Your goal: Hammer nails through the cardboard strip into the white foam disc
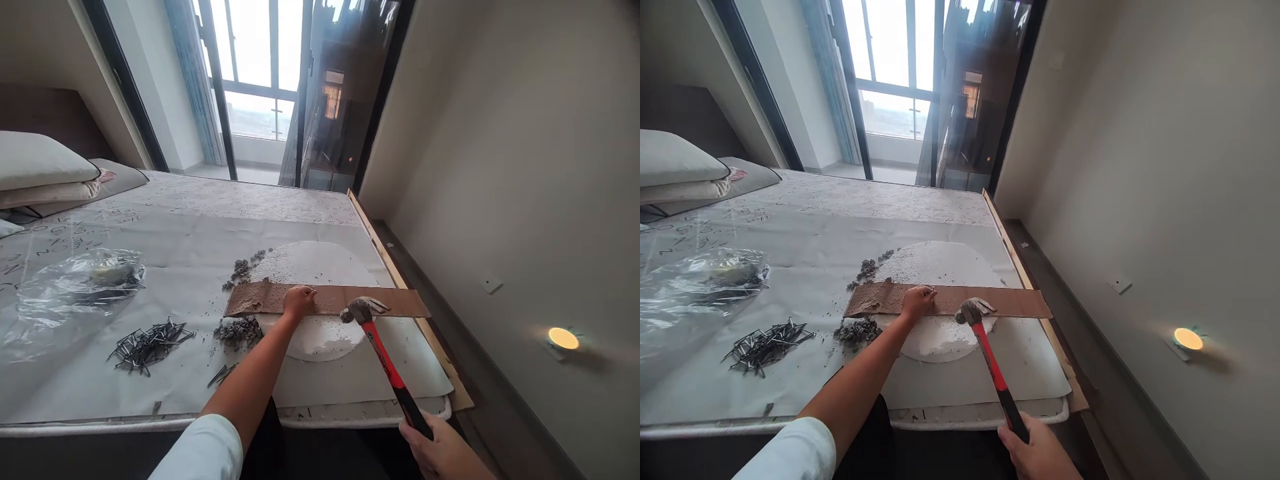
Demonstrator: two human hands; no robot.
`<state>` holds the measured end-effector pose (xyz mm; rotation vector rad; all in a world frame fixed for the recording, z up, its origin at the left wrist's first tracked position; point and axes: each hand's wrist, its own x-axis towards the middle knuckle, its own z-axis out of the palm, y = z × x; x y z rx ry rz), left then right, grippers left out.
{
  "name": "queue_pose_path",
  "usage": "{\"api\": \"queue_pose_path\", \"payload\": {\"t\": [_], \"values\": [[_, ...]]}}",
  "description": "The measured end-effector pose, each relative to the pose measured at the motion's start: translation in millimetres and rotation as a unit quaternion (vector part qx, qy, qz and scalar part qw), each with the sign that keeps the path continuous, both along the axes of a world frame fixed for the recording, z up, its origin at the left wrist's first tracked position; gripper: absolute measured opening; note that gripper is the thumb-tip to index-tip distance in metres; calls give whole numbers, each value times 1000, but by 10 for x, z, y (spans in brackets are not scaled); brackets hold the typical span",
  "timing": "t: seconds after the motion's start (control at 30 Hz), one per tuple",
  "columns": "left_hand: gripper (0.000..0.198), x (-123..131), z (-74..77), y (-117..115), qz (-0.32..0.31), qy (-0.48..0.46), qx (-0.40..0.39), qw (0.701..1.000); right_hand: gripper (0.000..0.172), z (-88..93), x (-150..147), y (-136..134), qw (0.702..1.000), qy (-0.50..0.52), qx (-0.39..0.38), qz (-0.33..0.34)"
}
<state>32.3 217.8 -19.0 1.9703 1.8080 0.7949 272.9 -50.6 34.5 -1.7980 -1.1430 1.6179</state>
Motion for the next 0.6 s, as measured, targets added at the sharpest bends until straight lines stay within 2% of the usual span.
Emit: {"api": "queue_pose_path", "payload": {"t": [0.07,0.2,0.33,0.43,0.53,0.6], "values": [[23,3,2,-11,-5,10,-3,1000,43,154,-25,206,999,5,-13,32],[22,-8,13,-40,-14,9,-5,1000,33,439,-129,651,998,-23,26,57],[22,-30,2,-56,-18,1,-3,1000,33,607,-289,971,996,-39,18,74],[24,-41,-13,-52,-21,13,5,1000,35,621,-400,1085,995,-45,40,78],[26,-48,-24,-42,-21,19,6,1000,35,546,-523,1127,994,-47,72,71],[25,-54,-29,-38,-19,18,6,1000,34,471,-605,1139,995,-52,52,60]]}}
